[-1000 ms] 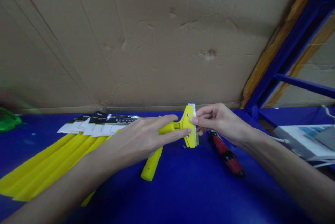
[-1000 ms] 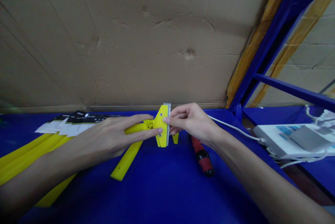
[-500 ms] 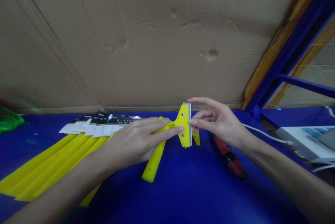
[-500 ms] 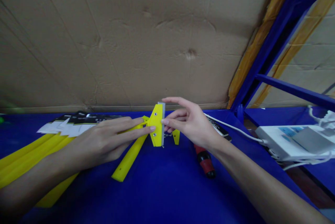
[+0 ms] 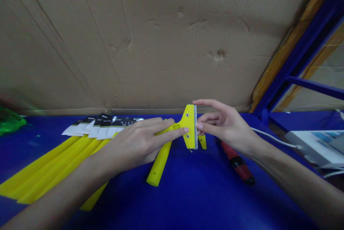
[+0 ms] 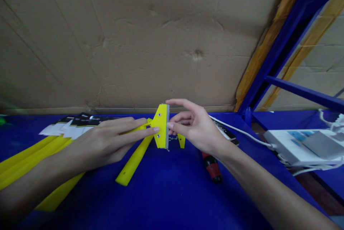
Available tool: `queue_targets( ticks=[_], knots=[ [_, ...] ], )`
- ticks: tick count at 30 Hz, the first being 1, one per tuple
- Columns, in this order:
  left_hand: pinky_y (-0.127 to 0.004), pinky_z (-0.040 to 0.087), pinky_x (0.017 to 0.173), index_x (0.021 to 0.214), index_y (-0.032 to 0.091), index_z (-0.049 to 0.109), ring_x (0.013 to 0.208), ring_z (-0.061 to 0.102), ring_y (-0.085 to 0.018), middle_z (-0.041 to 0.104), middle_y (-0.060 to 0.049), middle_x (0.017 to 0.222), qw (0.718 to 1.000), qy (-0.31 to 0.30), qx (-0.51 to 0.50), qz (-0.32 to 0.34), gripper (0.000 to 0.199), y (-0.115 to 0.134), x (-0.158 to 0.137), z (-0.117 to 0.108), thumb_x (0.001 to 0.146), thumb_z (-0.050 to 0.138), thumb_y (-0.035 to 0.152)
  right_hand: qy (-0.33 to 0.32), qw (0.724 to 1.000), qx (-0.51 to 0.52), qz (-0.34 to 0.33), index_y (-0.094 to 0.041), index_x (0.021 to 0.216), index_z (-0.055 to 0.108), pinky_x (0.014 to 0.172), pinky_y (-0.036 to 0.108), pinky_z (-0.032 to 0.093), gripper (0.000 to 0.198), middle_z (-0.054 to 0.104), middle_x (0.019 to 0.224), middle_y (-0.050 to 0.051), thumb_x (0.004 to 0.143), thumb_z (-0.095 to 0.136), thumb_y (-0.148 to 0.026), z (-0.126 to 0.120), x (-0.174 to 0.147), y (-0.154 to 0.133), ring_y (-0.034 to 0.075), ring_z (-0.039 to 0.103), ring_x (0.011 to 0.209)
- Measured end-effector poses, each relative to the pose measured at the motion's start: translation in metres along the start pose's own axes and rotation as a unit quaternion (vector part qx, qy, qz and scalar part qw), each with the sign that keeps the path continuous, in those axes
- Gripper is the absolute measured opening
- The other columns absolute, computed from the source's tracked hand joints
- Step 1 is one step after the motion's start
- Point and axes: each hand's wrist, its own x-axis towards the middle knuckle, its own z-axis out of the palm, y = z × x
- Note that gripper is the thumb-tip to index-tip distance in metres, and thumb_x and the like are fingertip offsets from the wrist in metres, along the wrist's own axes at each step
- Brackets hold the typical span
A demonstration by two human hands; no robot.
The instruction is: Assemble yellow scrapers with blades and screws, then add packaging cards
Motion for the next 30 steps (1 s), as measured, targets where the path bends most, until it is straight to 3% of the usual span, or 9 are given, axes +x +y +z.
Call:
queue_targets(
  ticks=[7, 19, 30],
  knots=[
    [-0.043, 0.066, 0.089, 0.134, 0.022, 0.069, 0.107, 0.077, -0.028, 0.078, -0.013, 0.123, 1.000, -0.012, 0.023, 0.002, 0.047, -0.0001, -0.0043, 0.0018, 0.095, 0.050, 0.006, -0.002, 1.000, -0.012, 0.000, -0.026, 0.131, 0.061, 0.076, 0.039, 0.064, 0.054, 0.075, 0.077, 0.000, 0.081, 0.082, -0.028, 0.0004, -0.0004, 0.0011, 0.022, 0.077, 0.074],
    [-0.051, 0.067, 0.085, 0.132, 0.017, 0.070, 0.106, 0.078, -0.036, 0.077, -0.020, 0.122, 0.999, -0.018, 0.029, 0.013, 0.045, 0.0014, -0.0015, 0.0000, 0.094, 0.049, 0.004, -0.008, 1.000, -0.002, -0.006, -0.027, 0.126, 0.057, 0.072, 0.033, 0.061, 0.049, 0.074, 0.074, -0.002, 0.081, 0.078, -0.022, 0.0005, -0.0002, 0.0042, 0.019, 0.075, 0.071],
    [-0.051, 0.068, 0.081, 0.129, 0.018, 0.072, 0.101, 0.078, -0.035, 0.079, -0.018, 0.119, 0.999, -0.019, 0.024, 0.012, 0.043, 0.0026, 0.0003, -0.0032, 0.096, 0.049, 0.005, -0.017, 1.000, 0.007, -0.008, -0.027, 0.125, 0.056, 0.069, 0.029, 0.060, 0.049, 0.074, 0.072, -0.004, 0.082, 0.076, -0.017, 0.0006, -0.0003, 0.0061, 0.017, 0.075, 0.070]
  ],
)
